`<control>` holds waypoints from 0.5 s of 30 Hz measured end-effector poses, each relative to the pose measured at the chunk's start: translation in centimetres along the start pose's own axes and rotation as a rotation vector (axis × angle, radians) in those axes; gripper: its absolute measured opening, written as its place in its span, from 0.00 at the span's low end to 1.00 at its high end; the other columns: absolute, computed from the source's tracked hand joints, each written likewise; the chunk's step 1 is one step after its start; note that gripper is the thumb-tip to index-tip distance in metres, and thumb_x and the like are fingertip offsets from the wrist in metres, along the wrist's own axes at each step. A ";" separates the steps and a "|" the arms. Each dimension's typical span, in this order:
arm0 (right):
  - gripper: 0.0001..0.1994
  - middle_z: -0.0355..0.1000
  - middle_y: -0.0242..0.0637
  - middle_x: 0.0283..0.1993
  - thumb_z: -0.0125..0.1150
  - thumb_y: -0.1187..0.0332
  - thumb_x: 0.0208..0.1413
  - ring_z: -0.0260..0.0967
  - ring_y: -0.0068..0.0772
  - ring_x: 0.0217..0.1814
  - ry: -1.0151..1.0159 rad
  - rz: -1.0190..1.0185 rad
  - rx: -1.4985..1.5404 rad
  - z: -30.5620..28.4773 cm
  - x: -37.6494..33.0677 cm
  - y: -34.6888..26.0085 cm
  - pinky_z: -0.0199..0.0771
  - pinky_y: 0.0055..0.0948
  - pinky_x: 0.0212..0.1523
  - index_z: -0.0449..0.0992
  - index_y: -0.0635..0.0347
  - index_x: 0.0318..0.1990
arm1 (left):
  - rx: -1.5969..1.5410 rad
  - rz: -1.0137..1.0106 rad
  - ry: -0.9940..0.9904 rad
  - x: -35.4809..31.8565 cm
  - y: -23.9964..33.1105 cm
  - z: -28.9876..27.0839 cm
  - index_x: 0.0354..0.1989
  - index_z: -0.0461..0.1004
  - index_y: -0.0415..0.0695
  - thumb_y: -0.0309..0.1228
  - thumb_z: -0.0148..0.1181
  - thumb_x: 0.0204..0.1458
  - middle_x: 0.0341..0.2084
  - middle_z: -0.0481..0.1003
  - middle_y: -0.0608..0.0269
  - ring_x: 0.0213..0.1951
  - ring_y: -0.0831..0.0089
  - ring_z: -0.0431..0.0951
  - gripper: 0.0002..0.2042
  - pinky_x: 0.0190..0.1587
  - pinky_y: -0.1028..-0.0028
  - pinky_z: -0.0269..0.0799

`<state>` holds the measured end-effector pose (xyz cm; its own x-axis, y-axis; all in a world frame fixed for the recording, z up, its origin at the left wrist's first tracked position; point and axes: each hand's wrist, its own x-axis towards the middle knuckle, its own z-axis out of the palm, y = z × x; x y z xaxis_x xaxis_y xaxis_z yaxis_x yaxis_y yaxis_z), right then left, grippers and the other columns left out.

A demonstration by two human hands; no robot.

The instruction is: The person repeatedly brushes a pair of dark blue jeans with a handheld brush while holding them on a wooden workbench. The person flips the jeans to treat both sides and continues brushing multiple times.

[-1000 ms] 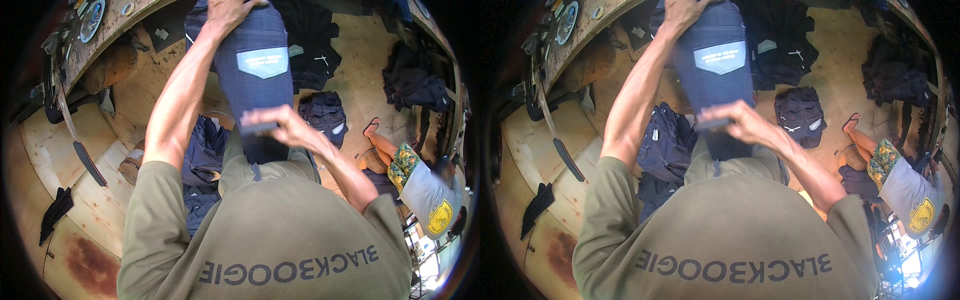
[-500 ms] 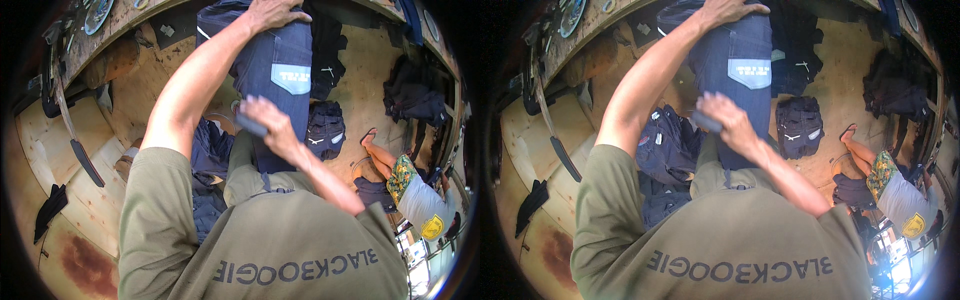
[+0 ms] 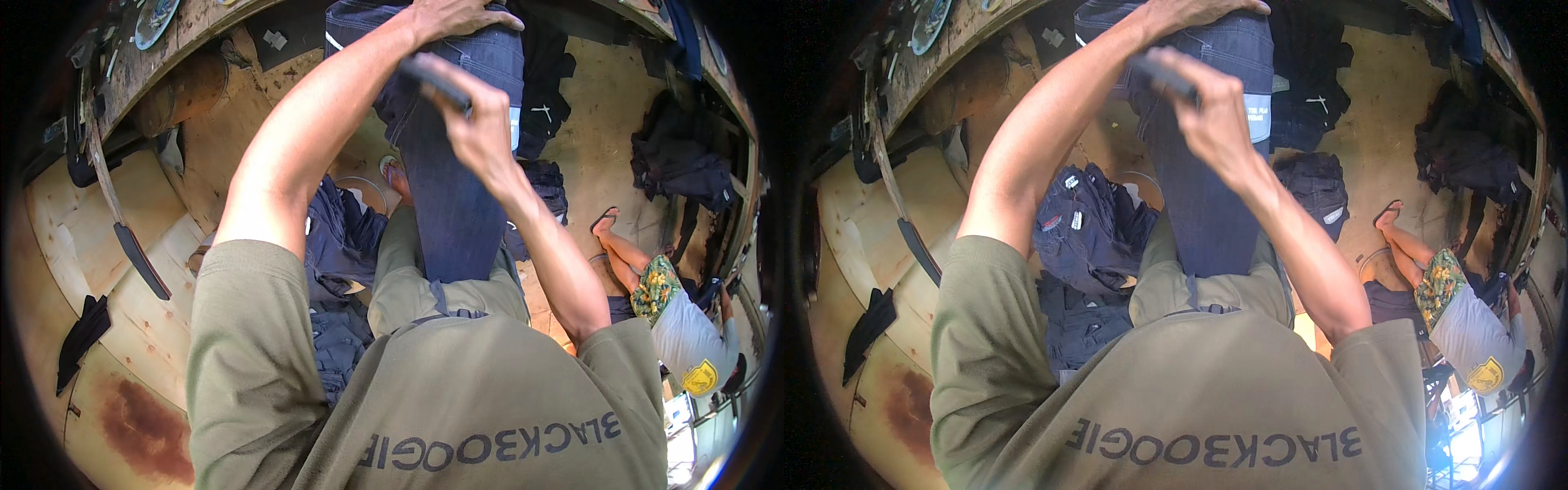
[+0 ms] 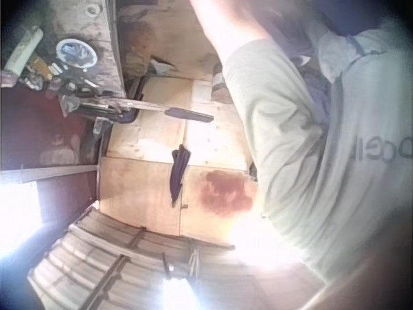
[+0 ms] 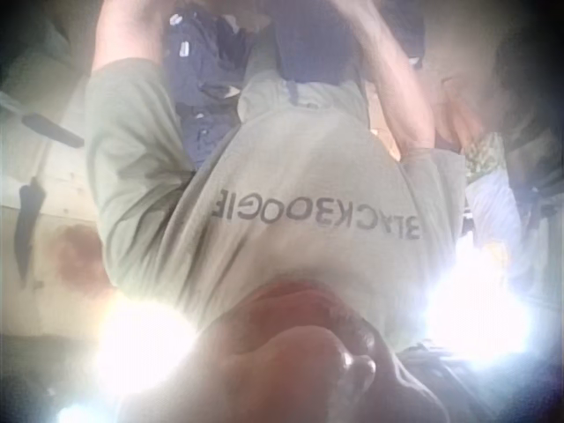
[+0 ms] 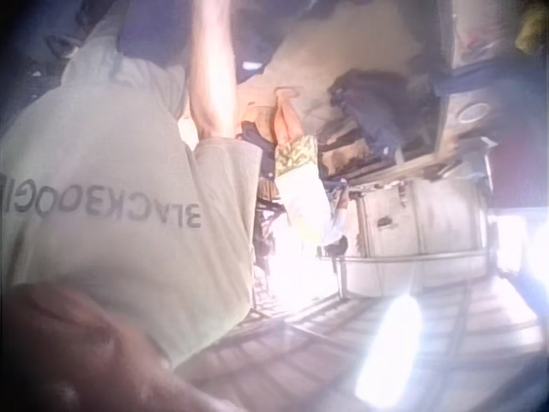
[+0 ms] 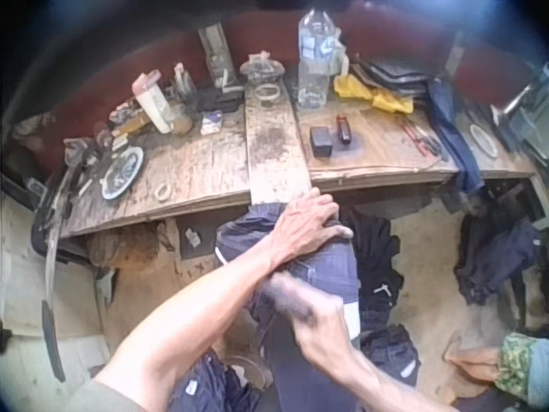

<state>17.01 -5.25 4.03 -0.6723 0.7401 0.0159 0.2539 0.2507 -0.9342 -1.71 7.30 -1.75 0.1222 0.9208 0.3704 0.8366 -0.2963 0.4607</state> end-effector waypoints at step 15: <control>0.28 0.79 0.40 0.68 0.64 0.85 0.57 0.72 0.42 0.76 -0.476 -0.382 -0.219 -2.8 -10.5 2.4 0.66 0.47 0.79 0.81 0.55 0.65 | 0.053 0.006 0.073 -0.3 0.4 1.0 0.33 0.83 0.41 0.55 0.74 0.50 0.36 0.79 0.54 0.46 0.53 0.78 0.25 0.52 0.57 0.75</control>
<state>26.60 -10.68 2.66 -0.9653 0.2288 0.1259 0.0381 0.6002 -0.7990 -0.89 7.15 -2.54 0.0897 0.8976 0.4316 0.8632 -0.2863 0.4159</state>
